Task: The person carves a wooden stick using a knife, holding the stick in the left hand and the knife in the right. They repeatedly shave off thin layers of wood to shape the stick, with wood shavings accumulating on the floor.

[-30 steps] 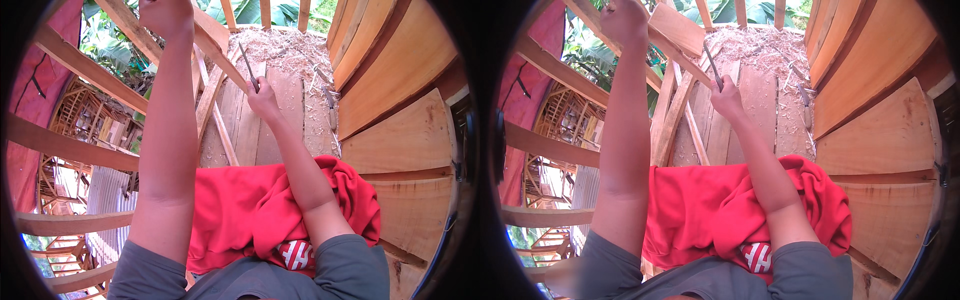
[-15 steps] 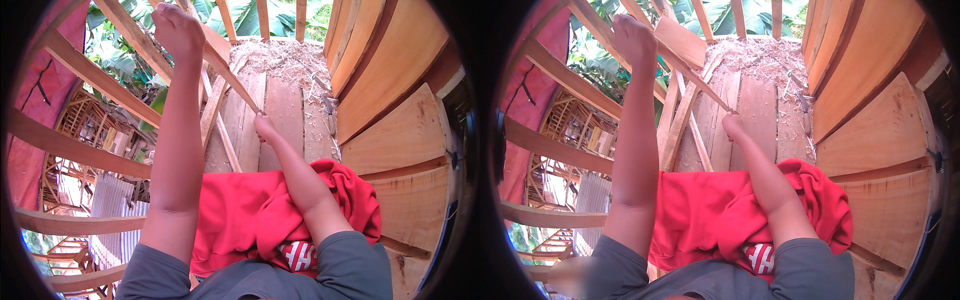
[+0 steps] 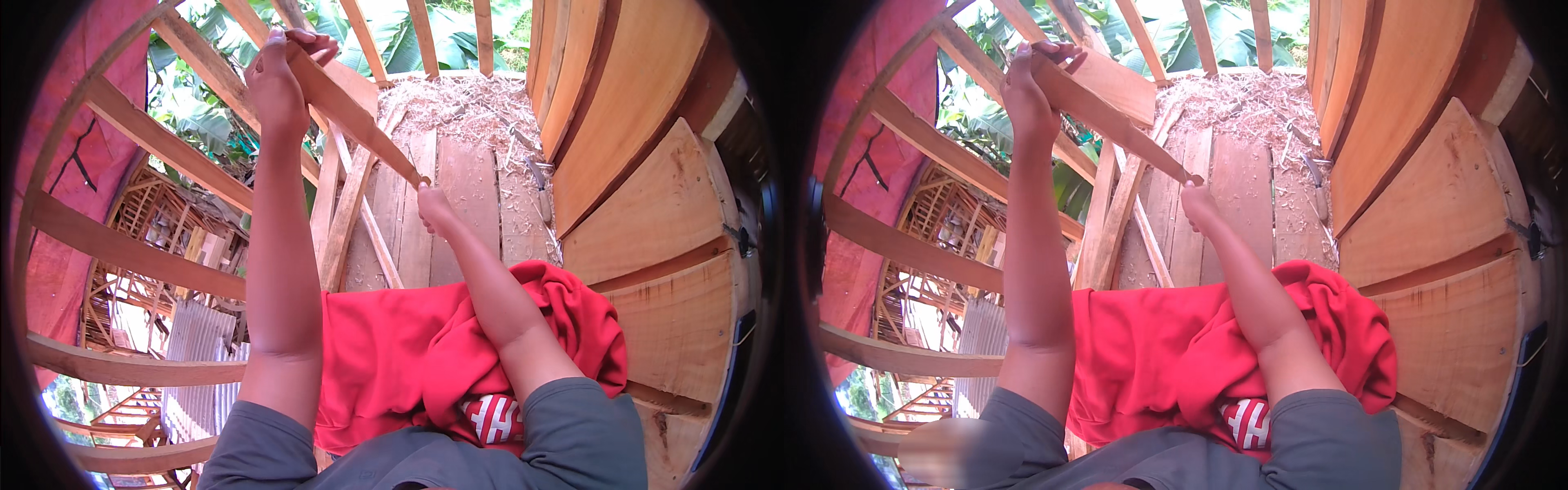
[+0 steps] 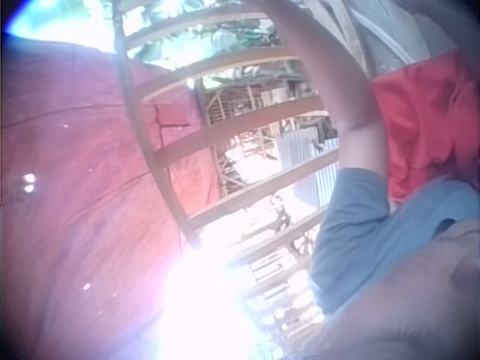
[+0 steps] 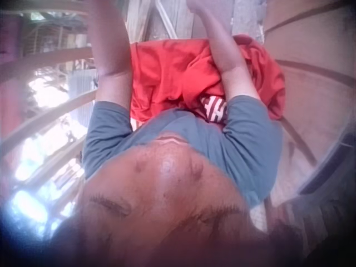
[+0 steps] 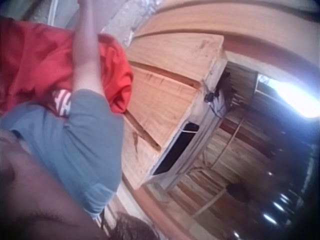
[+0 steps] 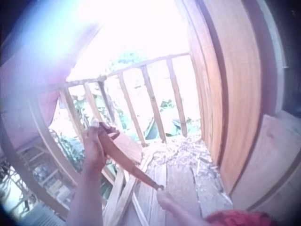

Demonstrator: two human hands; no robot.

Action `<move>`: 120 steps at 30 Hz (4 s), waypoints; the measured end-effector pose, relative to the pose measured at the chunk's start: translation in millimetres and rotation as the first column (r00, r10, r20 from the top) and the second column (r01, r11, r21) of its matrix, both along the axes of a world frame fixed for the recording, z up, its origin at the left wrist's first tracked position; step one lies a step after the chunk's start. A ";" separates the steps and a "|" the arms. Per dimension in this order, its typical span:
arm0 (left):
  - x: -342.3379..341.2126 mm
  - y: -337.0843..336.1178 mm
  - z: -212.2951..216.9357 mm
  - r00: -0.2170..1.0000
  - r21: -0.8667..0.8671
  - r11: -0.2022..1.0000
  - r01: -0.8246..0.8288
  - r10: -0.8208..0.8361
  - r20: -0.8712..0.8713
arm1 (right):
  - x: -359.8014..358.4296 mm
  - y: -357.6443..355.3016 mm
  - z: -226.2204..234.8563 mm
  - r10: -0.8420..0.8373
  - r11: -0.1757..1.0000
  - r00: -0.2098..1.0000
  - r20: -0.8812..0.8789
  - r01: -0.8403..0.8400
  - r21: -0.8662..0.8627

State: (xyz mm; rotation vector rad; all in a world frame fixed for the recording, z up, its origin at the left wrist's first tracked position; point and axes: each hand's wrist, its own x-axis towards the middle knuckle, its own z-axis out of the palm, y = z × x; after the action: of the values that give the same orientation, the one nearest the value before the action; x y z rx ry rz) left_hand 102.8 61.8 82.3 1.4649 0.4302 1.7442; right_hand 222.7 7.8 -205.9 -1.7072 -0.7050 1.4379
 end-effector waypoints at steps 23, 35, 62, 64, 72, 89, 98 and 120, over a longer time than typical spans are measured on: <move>63.6 22.7 -6.3 0.930 -0.141 0.919 0.369 -0.366 0.048 | 27.4 16.7 7.0 -0.154 0.967 0.975 -0.162 0.114 -0.227; 55.3 30.6 -6.1 0.935 -0.169 0.920 0.353 -0.355 0.015 | 12.8 23.4 32.6 -0.211 0.966 0.968 -0.135 0.228 0.125; 24.7 -2.3 -16.9 0.936 -0.120 0.934 0.337 -0.346 -0.070 | 13.3 4.3 67.5 -0.057 0.991 0.996 -0.061 0.064 0.117; 47.4 -4.2 -14.3 0.882 -0.093 0.894 0.439 -0.448 -0.146 | 32.5 26.0 -11.8 -0.138 0.990 0.990 0.040 0.139 -0.022; 37.2 -10.0 -13.1 0.905 -0.071 0.940 0.332 -0.339 -0.258 | 14.8 -2.3 78.8 0.002 1.000 0.992 -0.129 0.001 0.020; 42.6 10.6 -9.9 0.958 -0.137 0.948 0.286 -0.286 0.019 | 19.0 19.5 12.9 -0.007 0.986 0.970 -0.242 -0.033 -0.161; -12.8 -17.4 -25.4 0.971 -0.071 0.978 0.198 -0.185 0.154 | 18.4 20.7 17.2 0.112 0.989 0.988 -0.108 -0.121 -0.086; -166.5 -53.5 -88.6 0.900 0.025 0.940 0.341 -0.334 0.282 | -64.5 -1.8 64.0 0.169 0.952 0.801 0.575 -0.284 0.115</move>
State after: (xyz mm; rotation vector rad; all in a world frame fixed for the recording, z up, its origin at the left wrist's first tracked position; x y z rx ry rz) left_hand -63.7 8.2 -6.3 1.1656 0.0405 1.6234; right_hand 158.1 6.1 -141.9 -1.9457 -1.3688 0.9552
